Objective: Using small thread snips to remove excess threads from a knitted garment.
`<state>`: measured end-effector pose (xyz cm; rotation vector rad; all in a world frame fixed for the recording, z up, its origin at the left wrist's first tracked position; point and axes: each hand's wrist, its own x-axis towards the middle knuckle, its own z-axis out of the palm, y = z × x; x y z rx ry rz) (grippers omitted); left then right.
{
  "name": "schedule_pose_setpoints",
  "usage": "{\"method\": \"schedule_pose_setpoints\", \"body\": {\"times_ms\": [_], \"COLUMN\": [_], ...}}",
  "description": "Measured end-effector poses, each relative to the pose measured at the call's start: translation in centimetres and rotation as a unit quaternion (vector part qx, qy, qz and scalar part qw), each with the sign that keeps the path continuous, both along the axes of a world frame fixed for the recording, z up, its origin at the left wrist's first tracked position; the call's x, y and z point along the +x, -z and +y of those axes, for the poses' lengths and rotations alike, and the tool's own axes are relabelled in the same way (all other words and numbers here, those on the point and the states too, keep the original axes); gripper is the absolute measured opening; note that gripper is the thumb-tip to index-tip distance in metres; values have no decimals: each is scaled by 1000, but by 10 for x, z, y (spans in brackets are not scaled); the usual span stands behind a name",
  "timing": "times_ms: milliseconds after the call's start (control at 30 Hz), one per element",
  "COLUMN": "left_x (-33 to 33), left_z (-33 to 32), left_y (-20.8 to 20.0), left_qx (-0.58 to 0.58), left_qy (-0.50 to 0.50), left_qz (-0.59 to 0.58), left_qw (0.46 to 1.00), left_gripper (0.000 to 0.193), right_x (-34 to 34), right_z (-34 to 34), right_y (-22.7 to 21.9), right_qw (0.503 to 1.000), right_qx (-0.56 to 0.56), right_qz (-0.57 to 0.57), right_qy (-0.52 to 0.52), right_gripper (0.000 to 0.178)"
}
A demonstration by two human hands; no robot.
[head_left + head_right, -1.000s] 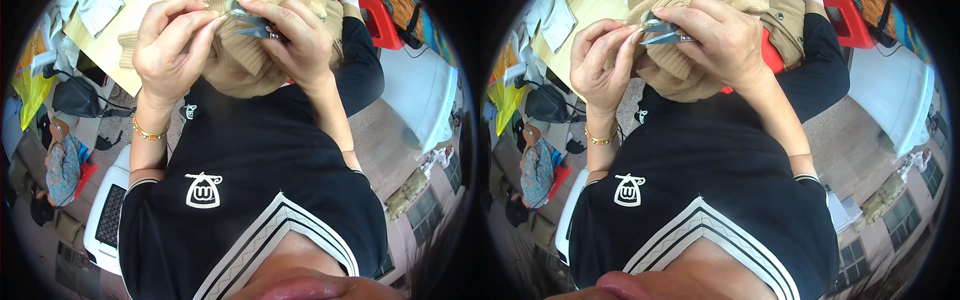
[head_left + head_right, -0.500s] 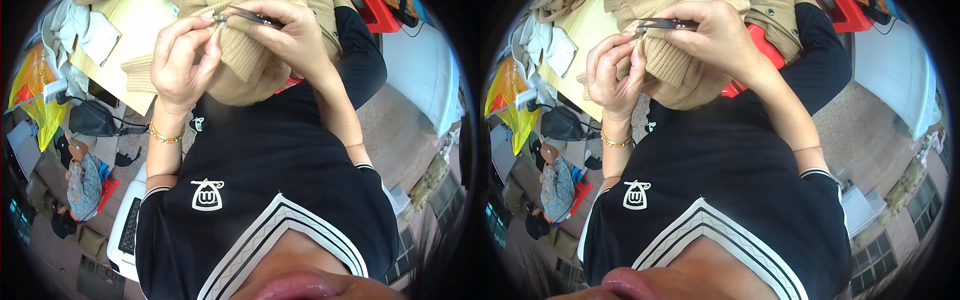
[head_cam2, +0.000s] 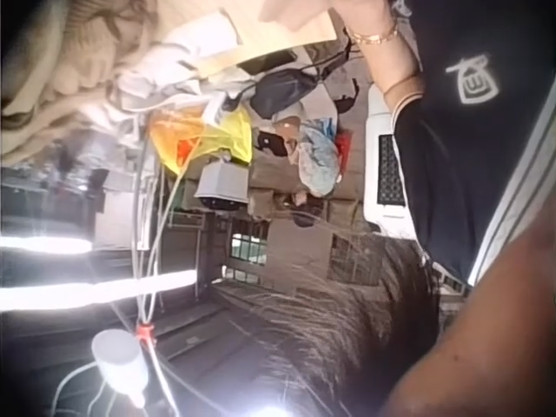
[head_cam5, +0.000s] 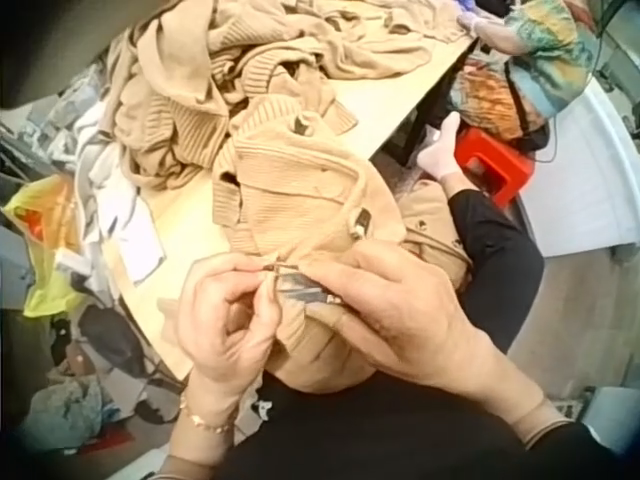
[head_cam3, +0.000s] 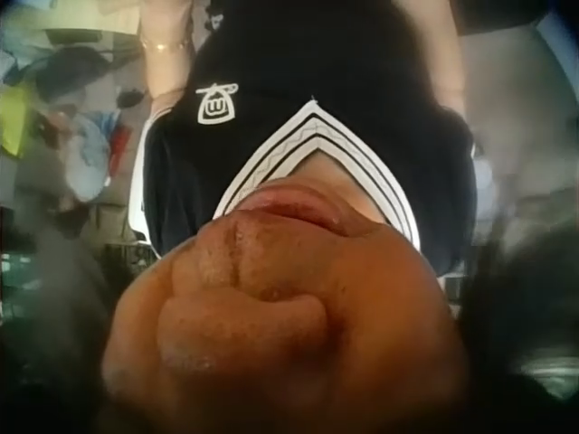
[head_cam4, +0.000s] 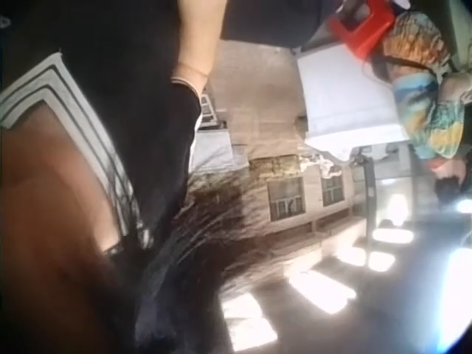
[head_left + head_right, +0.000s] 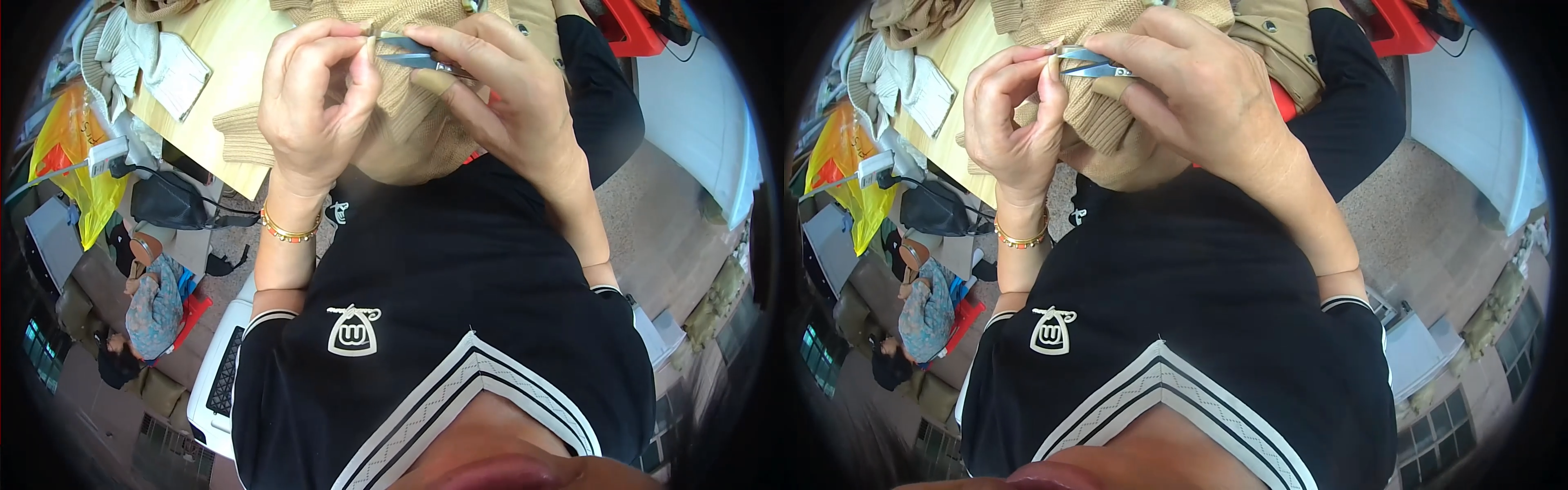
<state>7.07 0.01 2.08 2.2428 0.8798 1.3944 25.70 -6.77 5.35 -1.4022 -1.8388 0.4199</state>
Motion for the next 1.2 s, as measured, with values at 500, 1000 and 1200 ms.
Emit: {"method": "schedule_pose_setpoints", "body": {"times_ms": [500, 1000, 1200], "left_x": [-5, -6, -7], "left_z": [-1, -1, -3], "left_y": [1, 6, 6], "left_qx": [-95, 54, 76], "left_qy": [11, -1, 19], "left_qz": [-74, -15, -7], "left_qw": [993, 998, 997], "left_gripper": [15, 22, 25], "right_x": [-8, -8, -3], "right_z": [-2, 37, 36], "right_y": [-16, 22, 22], "right_qw": [999, 933, 933], "right_qx": [-31, 328, 311], "right_qz": [7, 114, 129], "right_qy": [-14, -97, -127], "right_gripper": [40, 33, 33]}}
